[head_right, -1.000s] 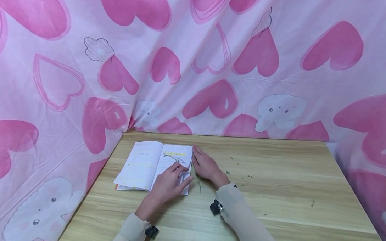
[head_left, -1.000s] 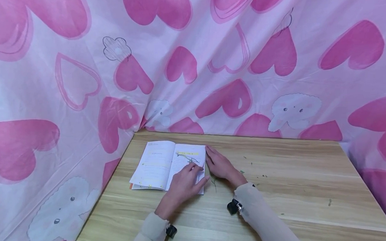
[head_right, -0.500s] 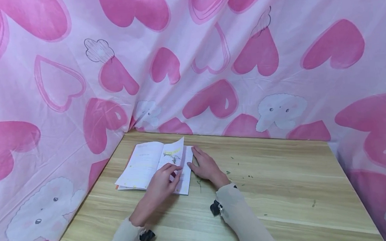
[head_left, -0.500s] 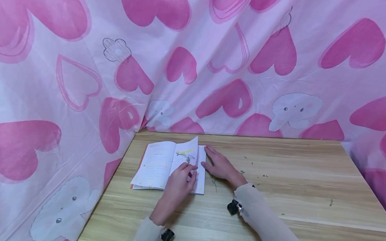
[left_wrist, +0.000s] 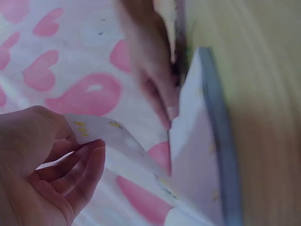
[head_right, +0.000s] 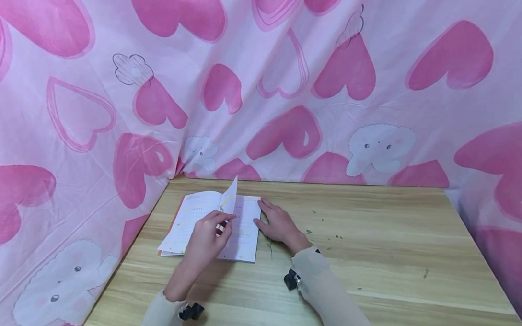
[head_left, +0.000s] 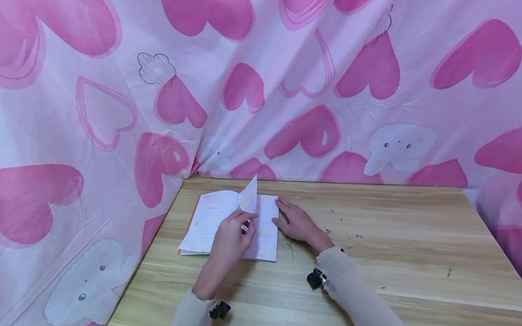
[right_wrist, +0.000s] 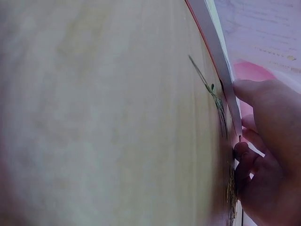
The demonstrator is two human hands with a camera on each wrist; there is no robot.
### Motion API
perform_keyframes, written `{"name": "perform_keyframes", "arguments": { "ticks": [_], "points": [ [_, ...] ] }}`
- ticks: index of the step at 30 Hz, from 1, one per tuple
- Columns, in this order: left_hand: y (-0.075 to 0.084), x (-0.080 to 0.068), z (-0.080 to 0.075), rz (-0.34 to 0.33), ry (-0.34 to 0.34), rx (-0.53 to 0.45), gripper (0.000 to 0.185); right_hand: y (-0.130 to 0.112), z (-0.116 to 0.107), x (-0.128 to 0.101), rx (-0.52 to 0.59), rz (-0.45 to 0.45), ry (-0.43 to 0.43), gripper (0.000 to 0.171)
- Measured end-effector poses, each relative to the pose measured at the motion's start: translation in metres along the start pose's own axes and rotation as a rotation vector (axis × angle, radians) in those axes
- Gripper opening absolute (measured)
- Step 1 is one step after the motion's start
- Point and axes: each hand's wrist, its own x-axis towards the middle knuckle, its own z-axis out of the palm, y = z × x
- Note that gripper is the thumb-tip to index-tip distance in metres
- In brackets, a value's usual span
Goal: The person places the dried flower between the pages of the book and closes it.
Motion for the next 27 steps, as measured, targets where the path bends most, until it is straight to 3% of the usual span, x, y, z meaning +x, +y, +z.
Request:
{"name": "perform_keyframes", "arguments": {
  "ticks": [10, 16, 27],
  "points": [
    [-0.012, 0.012, -0.035, -0.066, 0.116, -0.063, 0.019, -0.003, -0.003, -0.002, 0.031, 0.030, -0.033, 0.073],
    [-0.021, 0.011, -0.050, -0.128, 0.199, 0.010, 0.017, -0.003, -0.004, -0.002, 0.033, 0.040, -0.045, 0.074],
    [-0.047, 0.006, -0.063, -0.196, 0.262, 0.119, 0.017, -0.001, -0.003, -0.001, 0.031, 0.056, -0.083, 0.077]
  ]
}}
